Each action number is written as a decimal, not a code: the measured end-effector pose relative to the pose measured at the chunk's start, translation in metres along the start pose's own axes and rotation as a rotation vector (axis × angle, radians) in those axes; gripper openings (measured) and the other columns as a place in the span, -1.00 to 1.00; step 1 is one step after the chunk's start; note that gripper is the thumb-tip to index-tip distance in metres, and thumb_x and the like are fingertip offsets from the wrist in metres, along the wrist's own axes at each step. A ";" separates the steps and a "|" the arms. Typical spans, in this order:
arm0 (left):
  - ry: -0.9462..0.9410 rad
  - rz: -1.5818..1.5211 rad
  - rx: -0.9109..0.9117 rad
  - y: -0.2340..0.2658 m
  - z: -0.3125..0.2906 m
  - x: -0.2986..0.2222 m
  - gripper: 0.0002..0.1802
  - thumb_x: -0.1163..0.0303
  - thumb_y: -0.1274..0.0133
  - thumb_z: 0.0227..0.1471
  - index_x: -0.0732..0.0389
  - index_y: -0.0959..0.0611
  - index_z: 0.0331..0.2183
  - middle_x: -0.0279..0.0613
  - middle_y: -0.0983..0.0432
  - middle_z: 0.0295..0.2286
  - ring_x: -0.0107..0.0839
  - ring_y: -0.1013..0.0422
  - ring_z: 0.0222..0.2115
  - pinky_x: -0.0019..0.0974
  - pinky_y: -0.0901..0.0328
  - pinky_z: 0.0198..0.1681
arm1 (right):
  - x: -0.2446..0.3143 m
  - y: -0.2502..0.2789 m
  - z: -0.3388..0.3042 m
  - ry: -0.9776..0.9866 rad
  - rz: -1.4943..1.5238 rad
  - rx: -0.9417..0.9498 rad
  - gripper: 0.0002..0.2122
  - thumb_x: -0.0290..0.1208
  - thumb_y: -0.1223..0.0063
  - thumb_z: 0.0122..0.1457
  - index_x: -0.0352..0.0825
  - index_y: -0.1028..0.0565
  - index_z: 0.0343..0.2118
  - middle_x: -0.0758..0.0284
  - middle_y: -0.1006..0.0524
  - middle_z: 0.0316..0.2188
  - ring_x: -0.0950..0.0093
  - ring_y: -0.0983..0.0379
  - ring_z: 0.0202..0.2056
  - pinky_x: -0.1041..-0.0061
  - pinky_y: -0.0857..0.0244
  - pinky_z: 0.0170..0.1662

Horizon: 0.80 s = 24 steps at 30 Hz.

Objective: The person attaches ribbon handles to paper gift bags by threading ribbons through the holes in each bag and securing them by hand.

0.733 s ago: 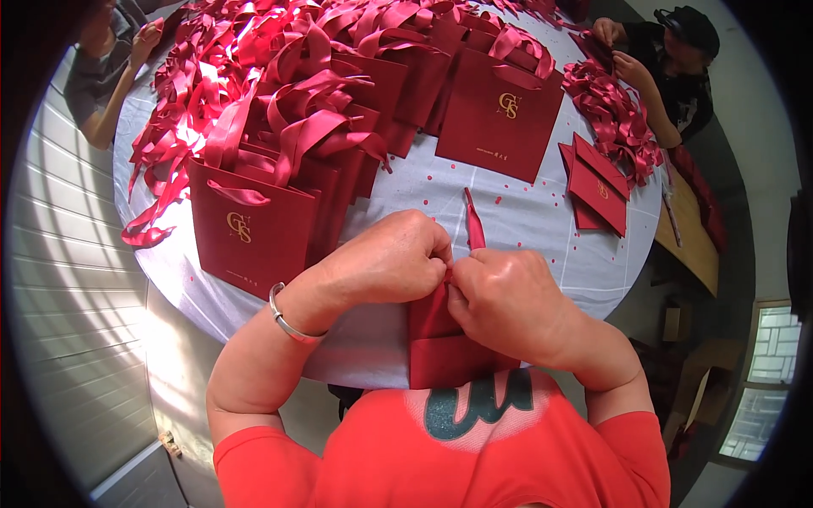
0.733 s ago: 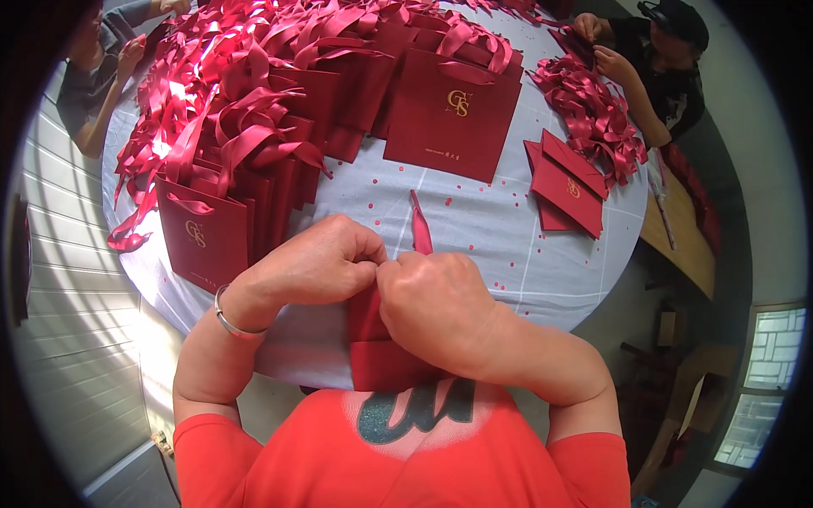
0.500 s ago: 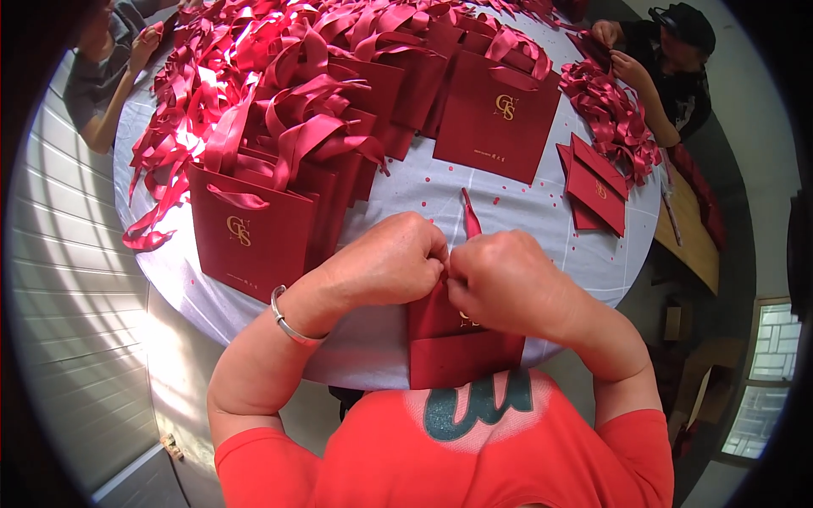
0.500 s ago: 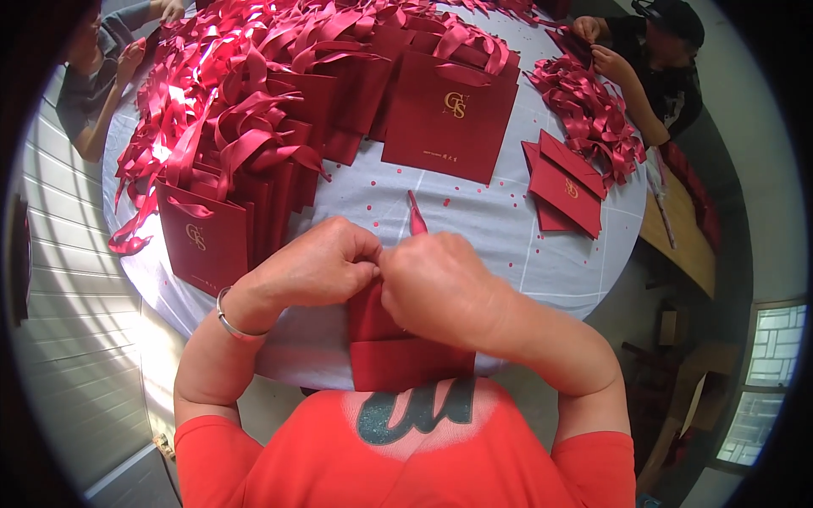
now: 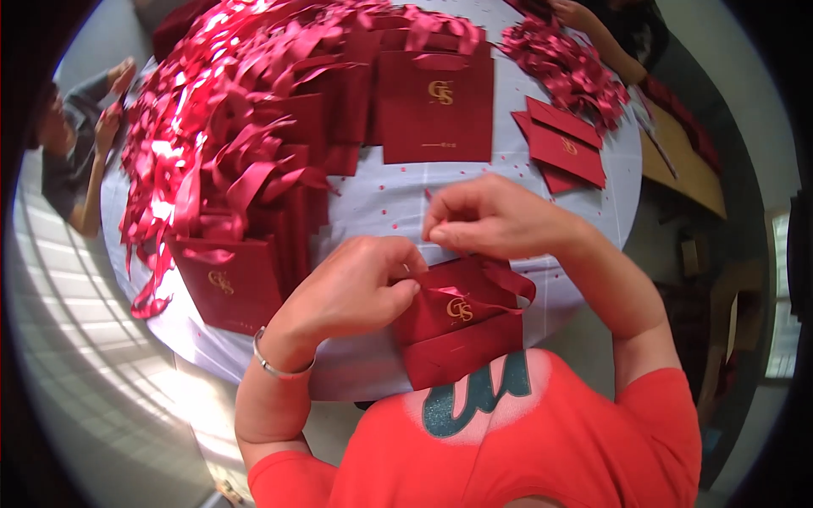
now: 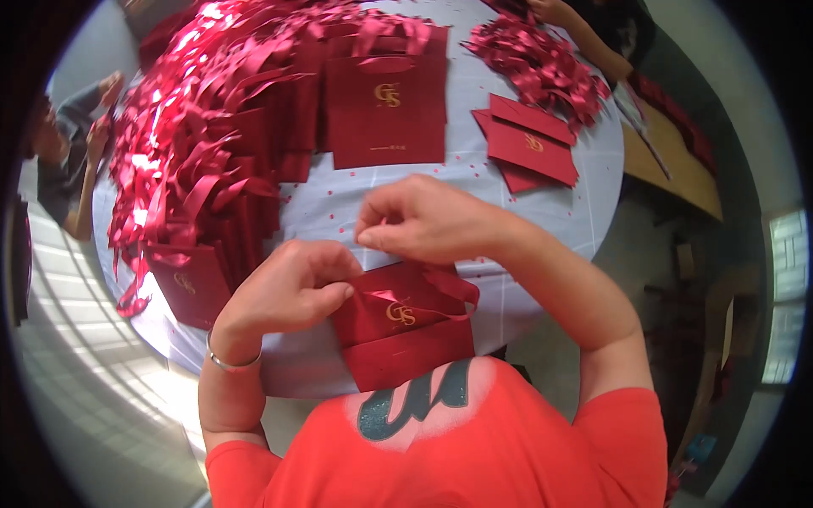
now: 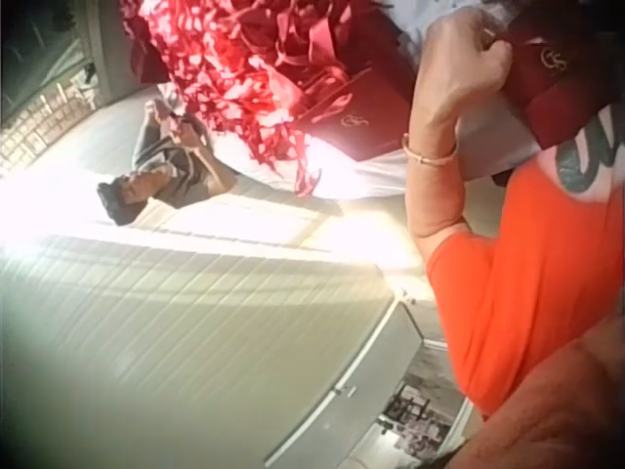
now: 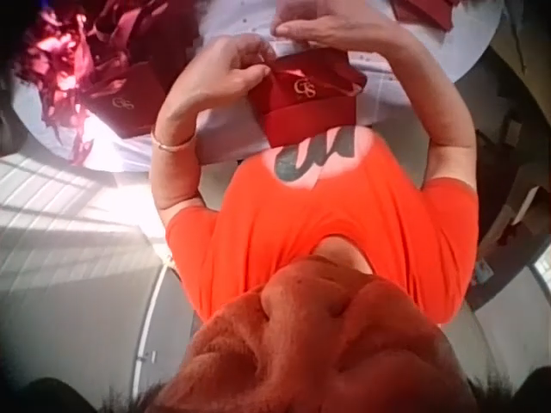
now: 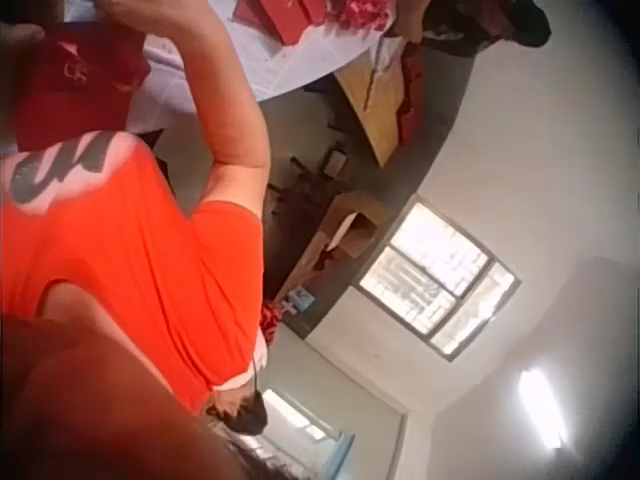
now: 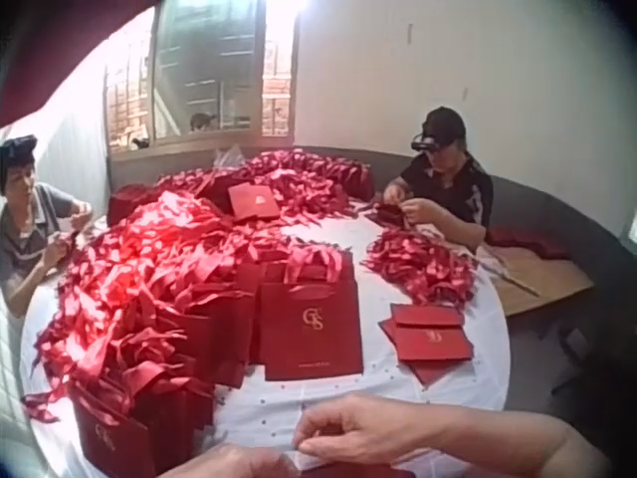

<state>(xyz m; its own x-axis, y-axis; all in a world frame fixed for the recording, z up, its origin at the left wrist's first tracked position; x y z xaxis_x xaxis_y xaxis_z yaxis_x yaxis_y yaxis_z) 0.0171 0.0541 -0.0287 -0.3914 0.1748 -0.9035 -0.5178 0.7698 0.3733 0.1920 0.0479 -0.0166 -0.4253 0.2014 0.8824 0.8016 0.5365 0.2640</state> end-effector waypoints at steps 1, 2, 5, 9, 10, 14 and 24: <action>-0.012 0.015 0.030 -0.003 -0.003 -0.004 -0.82 0.58 -0.17 -0.07 0.39 -0.60 -0.33 -0.17 -0.61 -0.50 -0.56 -0.46 -0.49 -0.37 -0.39 -0.38 | 0.009 0.003 0.004 0.119 -0.060 0.035 -0.89 -0.51 -0.09 0.22 -0.40 -0.55 -0.24 0.41 -0.57 -0.43 0.68 -0.42 -0.41 0.62 -0.33 -0.35; -0.043 0.003 -0.028 0.000 -0.008 -0.008 -0.83 0.61 -0.19 -0.10 0.37 -0.59 -0.36 -0.20 -0.60 -0.50 -0.56 -0.46 -0.48 -0.39 -0.38 -0.38 | 0.010 -0.003 0.009 0.074 -0.025 0.125 -0.89 -0.52 -0.09 0.20 -0.41 -0.55 -0.24 0.39 -0.59 -0.41 0.66 -0.45 -0.40 0.61 -0.34 -0.34; -0.157 0.028 -0.079 0.000 -0.008 -0.025 -0.80 0.64 -0.25 -0.16 0.30 -0.54 -0.44 -0.29 -0.51 -0.61 -0.63 -0.41 -0.57 -0.47 -0.31 -0.49 | 0.010 -0.010 0.019 0.077 -0.034 0.251 -0.85 -0.53 -0.13 0.14 -0.41 -0.54 -0.23 0.34 -0.63 -0.34 0.61 -0.51 -0.35 0.54 -0.38 -0.28; -0.304 0.181 -0.099 -0.001 -0.013 -0.032 -0.77 0.62 -0.28 -0.15 0.26 -0.51 -0.49 -0.34 -0.35 -0.77 -0.67 -0.25 -0.77 -0.48 -0.12 -0.66 | 0.015 -0.023 0.032 0.078 -0.224 0.389 -0.78 -0.48 -0.19 0.06 -0.40 -0.54 -0.22 0.38 -0.60 -0.41 0.58 -0.47 -0.42 0.49 -0.36 -0.32; -0.267 0.201 -0.084 -0.001 -0.015 -0.032 -0.78 0.58 -0.27 -0.16 0.25 -0.51 -0.47 -0.22 -0.45 -0.68 -0.39 -0.39 -0.66 -0.37 -0.26 -0.56 | 0.014 -0.027 0.034 0.012 -0.167 0.467 -0.78 -0.49 -0.21 0.03 -0.38 -0.55 -0.24 0.38 -0.59 -0.44 0.59 -0.45 -0.44 0.51 -0.32 -0.36; -0.327 0.193 -0.118 -0.001 -0.015 -0.035 -0.75 0.62 -0.29 -0.18 0.25 -0.51 -0.47 -0.33 -0.38 -0.74 -0.62 -0.30 -0.75 -0.47 -0.15 -0.65 | 0.003 -0.033 0.039 -0.091 -0.016 0.507 -0.77 -0.51 -0.27 -0.06 -0.35 -0.57 -0.29 0.40 -0.58 -0.49 0.61 -0.41 -0.49 0.60 -0.24 -0.44; -0.334 0.399 -0.106 -0.009 -0.013 -0.034 -0.85 0.48 -0.28 -0.17 0.15 -0.66 -0.43 -0.11 -0.55 -0.61 -0.13 -0.52 -0.56 -0.24 -0.39 -0.48 | -0.019 -0.035 0.040 -0.202 0.250 0.352 -0.69 -0.62 -0.32 -0.22 -0.40 -0.51 -0.32 0.40 -0.54 -0.54 0.62 -0.39 -0.53 0.64 -0.21 -0.48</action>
<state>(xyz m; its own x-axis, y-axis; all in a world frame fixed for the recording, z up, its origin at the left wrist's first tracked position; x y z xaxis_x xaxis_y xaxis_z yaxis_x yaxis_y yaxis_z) 0.0251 0.0336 0.0011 -0.3195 0.6409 -0.6980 -0.4584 0.5402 0.7058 0.1554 0.0585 -0.0579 -0.3390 0.4958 0.7995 0.7130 0.6898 -0.1255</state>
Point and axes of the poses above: each hand's wrist, its own z-axis towards the middle knuckle, its own y-axis out of the back of the hand, x = y × z, the point moved 5 cm from there along z, towards the middle knuckle
